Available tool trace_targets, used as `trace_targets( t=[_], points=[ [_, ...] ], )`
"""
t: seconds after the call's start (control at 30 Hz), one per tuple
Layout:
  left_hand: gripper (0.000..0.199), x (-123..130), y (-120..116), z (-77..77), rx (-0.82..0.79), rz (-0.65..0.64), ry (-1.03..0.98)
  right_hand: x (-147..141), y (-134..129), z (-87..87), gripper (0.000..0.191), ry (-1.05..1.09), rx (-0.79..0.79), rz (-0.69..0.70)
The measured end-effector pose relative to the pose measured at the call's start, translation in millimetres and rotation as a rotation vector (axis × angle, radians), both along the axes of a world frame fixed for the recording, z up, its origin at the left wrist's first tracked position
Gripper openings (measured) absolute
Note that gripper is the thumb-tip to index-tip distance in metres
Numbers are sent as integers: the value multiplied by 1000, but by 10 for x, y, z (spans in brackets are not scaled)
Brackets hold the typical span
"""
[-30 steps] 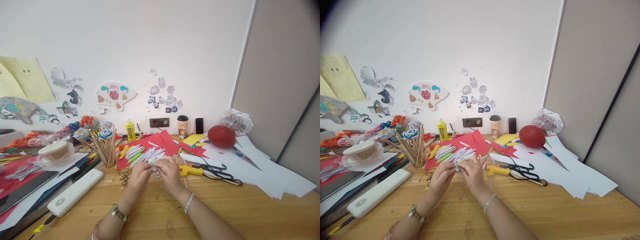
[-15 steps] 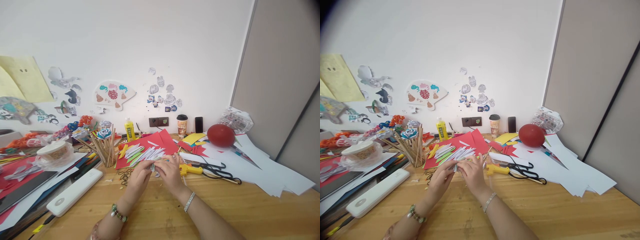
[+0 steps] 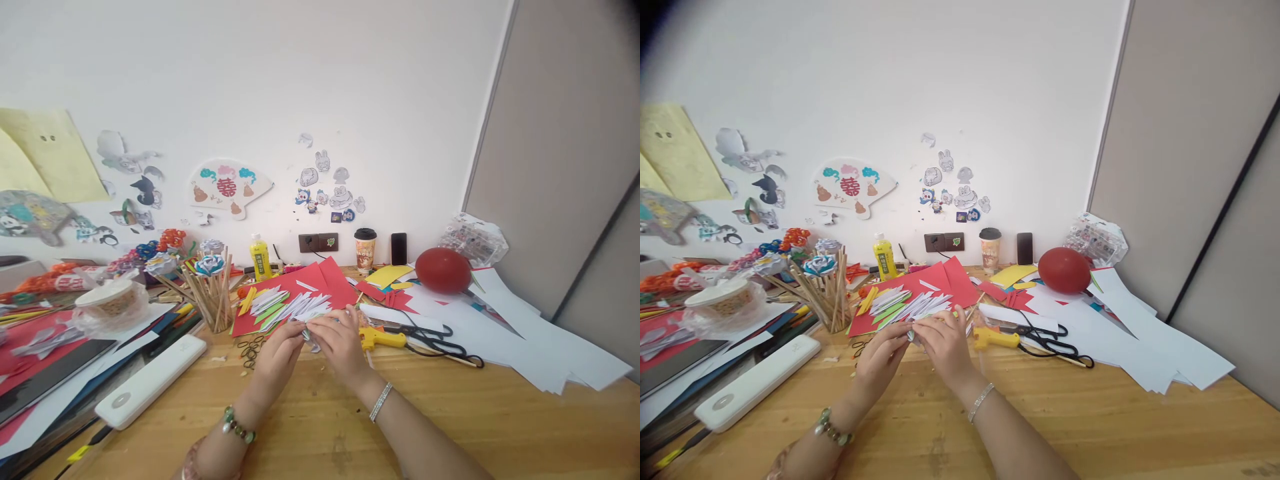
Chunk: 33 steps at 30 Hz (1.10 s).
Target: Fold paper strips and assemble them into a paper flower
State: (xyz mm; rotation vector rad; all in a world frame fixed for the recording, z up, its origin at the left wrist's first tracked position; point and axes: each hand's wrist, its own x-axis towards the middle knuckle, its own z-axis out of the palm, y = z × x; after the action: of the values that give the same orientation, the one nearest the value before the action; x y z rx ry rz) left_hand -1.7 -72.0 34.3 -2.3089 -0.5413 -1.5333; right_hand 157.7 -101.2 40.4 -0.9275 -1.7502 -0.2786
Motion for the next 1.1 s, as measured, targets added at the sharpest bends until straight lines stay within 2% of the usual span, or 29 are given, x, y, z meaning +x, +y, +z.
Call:
trace_targets(
  t=[0.4,0.6,0.87,1.0,1.1],
  points=[
    [13,12,-12,20,-47,-6,-2,0,0,17,19,-56,81,15],
    [11,-13,5,1,-53,11,1,-2,-11,25,24,-90,10,26],
    [11,-27,10,-14,-77,-20,27,43,10,47,17,-82,-12,44],
    [10,-14,-1,64,-200,-16,39,141,91,89,14,-210,-24,93],
    [9,-17,11,120,-388,-102,93,198,145,127,12,-282,-142,194]
  ],
)
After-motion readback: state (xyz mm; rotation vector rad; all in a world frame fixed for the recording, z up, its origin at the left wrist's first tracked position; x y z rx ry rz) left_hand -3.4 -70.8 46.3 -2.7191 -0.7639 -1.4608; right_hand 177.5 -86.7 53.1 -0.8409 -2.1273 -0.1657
